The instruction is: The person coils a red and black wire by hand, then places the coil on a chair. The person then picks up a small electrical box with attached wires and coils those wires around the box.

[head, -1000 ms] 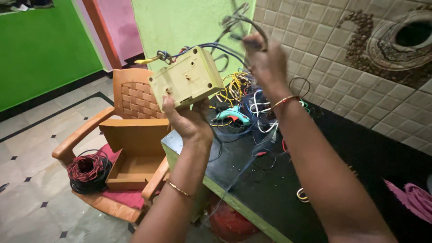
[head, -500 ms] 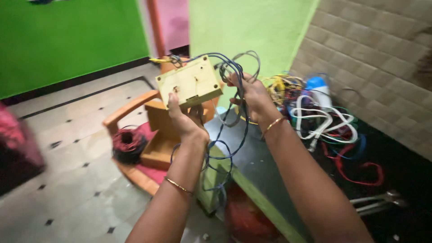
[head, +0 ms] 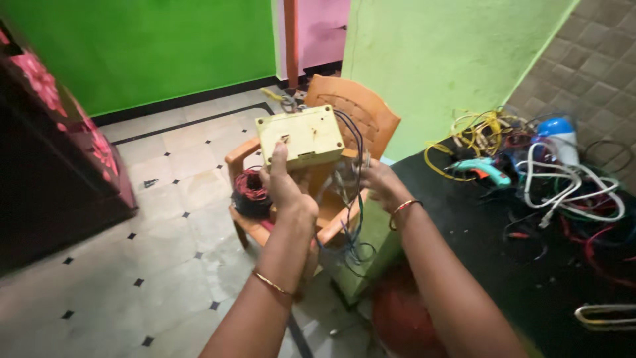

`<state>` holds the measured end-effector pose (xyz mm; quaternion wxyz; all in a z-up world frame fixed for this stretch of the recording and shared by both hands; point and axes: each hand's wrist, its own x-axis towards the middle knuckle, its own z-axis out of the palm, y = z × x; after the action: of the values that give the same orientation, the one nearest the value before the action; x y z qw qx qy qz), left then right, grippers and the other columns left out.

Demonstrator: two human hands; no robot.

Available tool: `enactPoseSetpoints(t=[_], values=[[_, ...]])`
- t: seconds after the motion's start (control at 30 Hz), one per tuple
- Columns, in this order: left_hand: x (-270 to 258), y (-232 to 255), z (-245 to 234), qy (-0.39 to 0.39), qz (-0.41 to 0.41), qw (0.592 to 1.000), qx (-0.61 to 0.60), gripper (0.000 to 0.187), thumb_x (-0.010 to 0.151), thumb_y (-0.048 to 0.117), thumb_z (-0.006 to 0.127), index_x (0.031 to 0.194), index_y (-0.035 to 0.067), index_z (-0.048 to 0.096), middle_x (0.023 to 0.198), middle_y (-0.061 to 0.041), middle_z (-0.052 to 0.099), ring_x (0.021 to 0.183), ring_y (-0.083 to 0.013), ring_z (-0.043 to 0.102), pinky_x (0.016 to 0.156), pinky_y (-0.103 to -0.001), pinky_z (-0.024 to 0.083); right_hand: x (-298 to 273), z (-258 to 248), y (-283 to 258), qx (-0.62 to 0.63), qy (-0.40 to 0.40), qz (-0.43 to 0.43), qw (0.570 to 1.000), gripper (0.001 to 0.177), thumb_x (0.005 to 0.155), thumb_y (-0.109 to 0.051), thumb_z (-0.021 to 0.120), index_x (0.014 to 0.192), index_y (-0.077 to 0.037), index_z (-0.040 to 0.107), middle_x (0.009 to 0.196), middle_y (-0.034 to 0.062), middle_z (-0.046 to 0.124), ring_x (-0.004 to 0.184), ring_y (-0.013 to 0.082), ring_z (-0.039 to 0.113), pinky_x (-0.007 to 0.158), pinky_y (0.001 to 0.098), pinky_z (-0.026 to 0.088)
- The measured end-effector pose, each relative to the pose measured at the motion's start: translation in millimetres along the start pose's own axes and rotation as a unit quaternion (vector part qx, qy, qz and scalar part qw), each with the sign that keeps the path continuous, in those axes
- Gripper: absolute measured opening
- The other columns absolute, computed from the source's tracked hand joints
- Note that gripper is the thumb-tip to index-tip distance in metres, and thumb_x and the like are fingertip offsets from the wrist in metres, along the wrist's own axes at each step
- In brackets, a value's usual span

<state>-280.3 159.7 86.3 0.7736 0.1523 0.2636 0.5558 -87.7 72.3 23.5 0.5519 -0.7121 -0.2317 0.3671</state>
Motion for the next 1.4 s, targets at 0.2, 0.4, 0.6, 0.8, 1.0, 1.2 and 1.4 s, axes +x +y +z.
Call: enactPoseSetpoints(t=[0.2,0.4,0.6,0.8,1.0,1.2,1.4], values=[[8.5,58.5,-51.1,-0.013,-0.031,0.997,0.07,0.053,0.078,0.039,0.077,0.122,0.018,0.055,0.117,-0.005,0.063,0.101,-0.0209,0.064,0.076,-0.042,0.052,-40.5,83.9,-9.3,0.051,0.06,-0.112,0.991,0.063,0.095,-0.047,0.05,0.151,-0.02,0.043,0.149,-0.0054,0.055,0.135,0.0155,0.049,0.107,0.0449,0.029],[2.3,93.5,-97.5,-0.032,-0.115,0.992,0.042,0.051,0.082,0.036,0.072,0.126,0.015,0.057,0.117,-0.006,0.064,0.102,-0.0231,0.067,0.082,-0.041,0.062,-108.1,174.9,-38.8,0.229,-0.178,-0.23,0.929,0.078,0.101,-0.067,0.033,0.158,-0.013,0.038,0.159,0.0061,0.047,0.148,0.0217,0.041,0.124,0.0478,0.028],[-3.5,119.3,-117.9,-0.073,-0.087,0.992,0.062,0.059,0.084,0.033,0.074,0.132,0.008,0.05,0.121,-0.013,0.062,0.106,-0.0283,0.065,0.086,-0.046,0.061,-93.8,203.3,-10.3,0.255,-0.098,-0.14,0.952,0.089,0.095,-0.073,0.033,0.154,-0.007,0.043,0.156,0.0097,0.05,0.142,0.0229,0.046,0.119,0.0474,0.03],[5.9,154.9,-126.1,-0.153,-0.132,0.979,0.001,0.062,0.091,0.048,0.051,0.14,0.01,0.052,0.131,-0.014,0.065,0.116,-0.0307,0.067,0.092,-0.049,0.058,-95.9,198.7,6.6,0.142,-0.159,-0.221,0.952,0.087,0.1,-0.071,0.042,0.153,-0.002,0.049,0.157,0.0095,0.052,0.146,0.0226,0.045,0.121,0.0409,0.031],[-3.2,148.1,-127.2,-0.195,-0.236,0.952,-0.008,0.067,0.1,0.054,0.039,0.147,0.007,0.051,0.138,-0.014,0.065,0.121,-0.0284,0.067,0.096,-0.046,0.058,-112.8,208.2,23.6,0.363,-0.305,-0.173,0.863,0.079,0.109,-0.051,0.06,0.166,-0.003,0.034,0.151,0.0106,0.052,0.126,0.023,0.054,0.1,0.0388,0.052],[19.7,150.6,-126.3,-0.125,-0.076,0.879,0.454,0.055,0.104,0.053,0.041,0.131,0.008,0.057,0.115,-0.018,0.068,0.103,-0.036,0.067,0.082,-0.049,0.053,-151.0,208.0,0.6,0.328,-0.197,-0.209,0.9,0.076,0.097,-0.051,0.059,0.159,-0.014,0.034,0.15,0.006,0.051,0.131,0.0216,0.055,0.102,0.0396,0.05],[52.5,133.1,-114.4,-0.113,0.196,0.788,0.573,0.048,0.099,0.047,0.045,0.125,0.012,0.064,0.12,-0.013,0.07,0.113,-0.032,0.066,0.095,-0.042,0.049,-107.6,212.3,-4.0,0.406,-0.224,-0.219,0.858,0.077,0.1,-0.061,0.052,0.155,-0.008,0.044,0.152,0.0067,0.055,0.139,0.0226,0.056,0.117,0.0398,0.05]])
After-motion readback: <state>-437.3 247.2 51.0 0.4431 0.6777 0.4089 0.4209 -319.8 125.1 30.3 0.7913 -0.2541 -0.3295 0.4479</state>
